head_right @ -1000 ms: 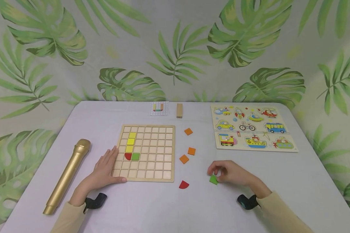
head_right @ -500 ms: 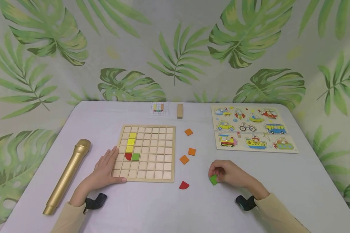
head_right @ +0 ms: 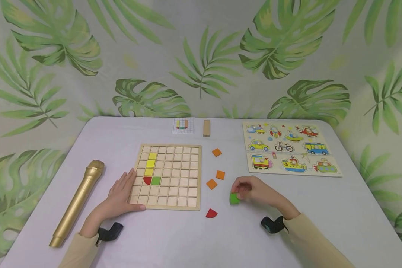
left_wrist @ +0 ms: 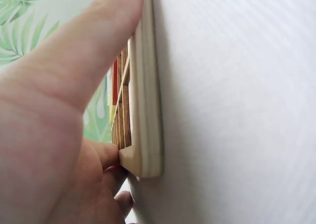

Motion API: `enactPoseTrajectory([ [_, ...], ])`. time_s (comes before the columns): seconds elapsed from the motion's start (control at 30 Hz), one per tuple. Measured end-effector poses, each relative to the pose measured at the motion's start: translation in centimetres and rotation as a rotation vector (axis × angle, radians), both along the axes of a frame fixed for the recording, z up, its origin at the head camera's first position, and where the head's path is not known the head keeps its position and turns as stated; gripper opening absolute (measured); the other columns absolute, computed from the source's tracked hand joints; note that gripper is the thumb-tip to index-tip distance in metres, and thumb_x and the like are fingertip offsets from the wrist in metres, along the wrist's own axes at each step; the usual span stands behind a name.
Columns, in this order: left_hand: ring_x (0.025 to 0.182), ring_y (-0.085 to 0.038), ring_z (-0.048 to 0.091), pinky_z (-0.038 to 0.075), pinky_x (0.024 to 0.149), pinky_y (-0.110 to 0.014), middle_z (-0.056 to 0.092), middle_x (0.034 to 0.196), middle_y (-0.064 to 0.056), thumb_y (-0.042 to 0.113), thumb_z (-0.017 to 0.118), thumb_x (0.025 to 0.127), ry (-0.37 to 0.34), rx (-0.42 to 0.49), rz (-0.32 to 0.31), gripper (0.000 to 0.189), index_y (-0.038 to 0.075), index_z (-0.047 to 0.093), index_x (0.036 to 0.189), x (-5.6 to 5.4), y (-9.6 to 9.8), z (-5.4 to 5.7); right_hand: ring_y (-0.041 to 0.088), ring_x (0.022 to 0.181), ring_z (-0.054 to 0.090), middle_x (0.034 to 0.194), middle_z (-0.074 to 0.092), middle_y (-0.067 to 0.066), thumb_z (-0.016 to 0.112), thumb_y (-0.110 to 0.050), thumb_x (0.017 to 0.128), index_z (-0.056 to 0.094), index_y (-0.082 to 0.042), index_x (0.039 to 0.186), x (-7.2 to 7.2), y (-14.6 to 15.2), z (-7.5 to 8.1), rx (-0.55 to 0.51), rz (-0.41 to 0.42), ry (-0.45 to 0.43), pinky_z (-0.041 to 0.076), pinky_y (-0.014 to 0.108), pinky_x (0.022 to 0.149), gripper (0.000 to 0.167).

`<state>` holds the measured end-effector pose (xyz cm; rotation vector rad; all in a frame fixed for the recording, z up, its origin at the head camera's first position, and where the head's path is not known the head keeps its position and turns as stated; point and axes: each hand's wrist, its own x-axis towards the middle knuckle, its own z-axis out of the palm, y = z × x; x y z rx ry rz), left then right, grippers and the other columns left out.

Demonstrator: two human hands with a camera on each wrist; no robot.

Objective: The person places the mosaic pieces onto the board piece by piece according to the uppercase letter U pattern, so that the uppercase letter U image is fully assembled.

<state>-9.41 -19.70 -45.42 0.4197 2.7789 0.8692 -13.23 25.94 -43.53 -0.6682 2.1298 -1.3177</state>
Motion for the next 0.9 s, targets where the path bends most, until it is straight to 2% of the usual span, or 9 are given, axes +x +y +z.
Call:
enactPoseTrajectory([
  [0.13, 0.141, -0.044, -0.002, 0.0, 0.109, -0.06, 0.004, 0.156, -0.025, 0.053, 0.079, 0.07, -0.002, 0.0, 0.0, 0.122, -0.011, 0.01, 0.148, 0.0, 0.0, -0.2, 0.021, 0.085, 0.058, 0.095, 0.063, 0.011, 0.06, 0.001, 0.089, 0.063, -0.001, 0.1, -0.9, -1.8, 0.5, 0.008, -0.03, -0.018, 0.05, 0.026, 0.076, 0.011],
  [0.3, 0.141, -0.043, -0.002, 0.0, 0.11, -0.059, 0.003, 0.157, -0.023, 0.053, 0.079, 0.07, -0.002, -0.007, -0.003, 0.122, -0.01, 0.01, 0.149, 0.0, -0.2, -0.6, 0.021, 0.082, 0.056, 0.097, 0.064, 0.011, 0.061, 0.002, 0.088, 0.064, 0.0, 0.099, -2.1, -4.6, 0.6, -0.027, -0.034, -0.01, 0.05, 0.026, 0.07, 0.011],
  [0.5, 0.141, -0.044, -0.002, 0.0, 0.109, -0.06, 0.003, 0.157, -0.024, 0.054, 0.079, 0.07, 0.006, -0.013, -0.006, 0.122, -0.01, 0.01, 0.148, -0.2, -0.2, -0.7, 0.023, 0.076, 0.054, 0.09, 0.063, 0.01, 0.06, 0.003, 0.087, 0.065, 0.0, 0.098, -3.1, -8.4, 0.9, -0.05, -0.018, 0.028, 0.049, 0.027, 0.066, 0.012],
  [0.73, 0.141, -0.045, -0.002, 0.001, 0.109, -0.061, 0.004, 0.156, -0.025, 0.053, 0.079, 0.07, 0.012, -0.01, -0.007, 0.122, -0.011, 0.01, 0.148, -0.2, -0.2, -0.7, 0.022, 0.078, 0.054, 0.089, 0.061, 0.007, 0.061, 0.002, 0.086, 0.065, -0.002, 0.096, -4.0, -11.9, 1.7, -0.053, 0.0, 0.093, 0.047, 0.026, 0.067, 0.012],
  [0.9, 0.142, -0.043, -0.003, 0.0, 0.109, -0.059, 0.002, 0.157, -0.023, 0.053, 0.079, 0.071, 0.005, -0.023, -0.008, 0.122, -0.01, 0.009, 0.148, -0.3, -0.3, -0.9, 0.019, 0.077, 0.055, 0.088, 0.062, 0.008, 0.061, 0.004, 0.084, 0.066, -0.001, 0.095, -4.6, -14.1, 1.7, -0.093, 0.028, 0.142, 0.047, 0.026, 0.068, 0.013],
])
